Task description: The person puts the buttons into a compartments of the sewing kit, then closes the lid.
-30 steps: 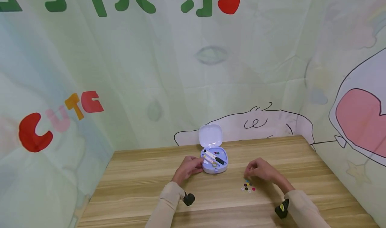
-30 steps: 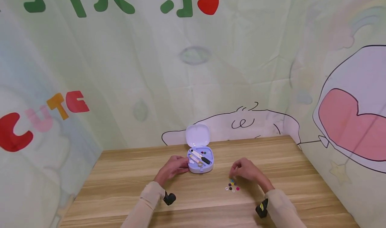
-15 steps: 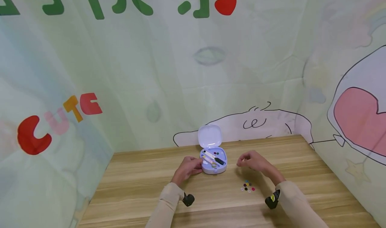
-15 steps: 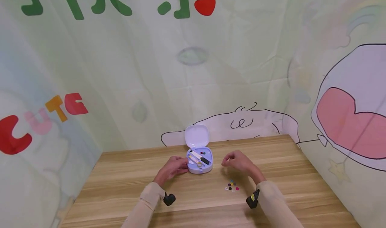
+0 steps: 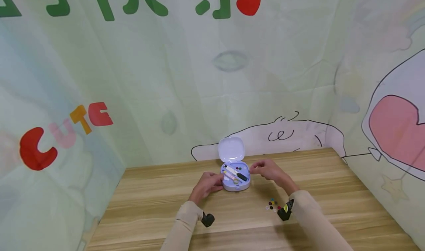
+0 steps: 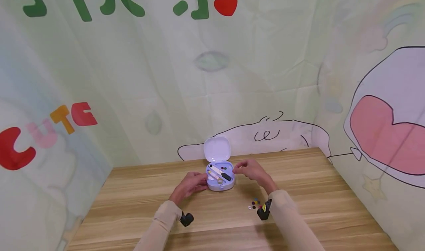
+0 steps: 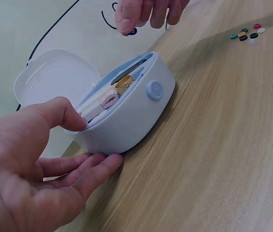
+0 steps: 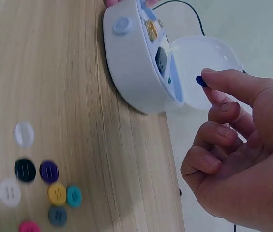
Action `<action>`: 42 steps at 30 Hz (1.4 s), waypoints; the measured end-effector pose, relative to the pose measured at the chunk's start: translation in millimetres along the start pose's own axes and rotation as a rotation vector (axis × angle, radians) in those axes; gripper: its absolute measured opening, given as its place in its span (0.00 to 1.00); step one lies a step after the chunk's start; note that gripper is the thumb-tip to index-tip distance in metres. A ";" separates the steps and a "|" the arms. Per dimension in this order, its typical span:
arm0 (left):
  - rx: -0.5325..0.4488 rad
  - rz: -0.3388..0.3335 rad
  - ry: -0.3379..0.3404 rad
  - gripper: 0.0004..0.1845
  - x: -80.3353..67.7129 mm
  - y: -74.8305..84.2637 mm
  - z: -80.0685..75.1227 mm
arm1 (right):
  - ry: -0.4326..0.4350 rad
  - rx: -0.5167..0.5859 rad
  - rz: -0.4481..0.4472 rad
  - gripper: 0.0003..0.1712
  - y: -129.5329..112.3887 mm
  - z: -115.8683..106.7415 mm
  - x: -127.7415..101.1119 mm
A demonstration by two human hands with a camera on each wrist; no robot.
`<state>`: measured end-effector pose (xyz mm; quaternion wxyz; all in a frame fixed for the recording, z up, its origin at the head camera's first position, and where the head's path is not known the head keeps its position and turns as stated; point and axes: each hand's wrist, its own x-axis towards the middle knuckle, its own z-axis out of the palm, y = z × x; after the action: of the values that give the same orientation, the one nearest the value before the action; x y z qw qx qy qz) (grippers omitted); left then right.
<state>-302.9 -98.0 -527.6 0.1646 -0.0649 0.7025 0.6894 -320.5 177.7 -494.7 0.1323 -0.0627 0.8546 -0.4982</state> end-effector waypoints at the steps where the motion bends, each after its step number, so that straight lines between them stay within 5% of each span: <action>1: -0.001 0.003 -0.005 0.14 0.0 -0.3 0.4 | 0.004 0.002 0.005 0.08 -0.7 1.3 0.7; 19: 0.010 0.008 -0.012 0.16 -3.5 0.7 -0.2 | 0.045 0.086 0.031 0.15 2.5 13.0 18.6; 42: -0.001 -0.019 -0.011 0.15 -1.0 2.5 -1.4 | -0.011 -0.057 -0.074 0.16 22.8 -11.5 -17.7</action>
<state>-303.0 -99.4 -524.9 0.1750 -0.0676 0.7006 0.6884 -306.3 202.8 -506.2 0.1167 -0.1009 0.8648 -0.4777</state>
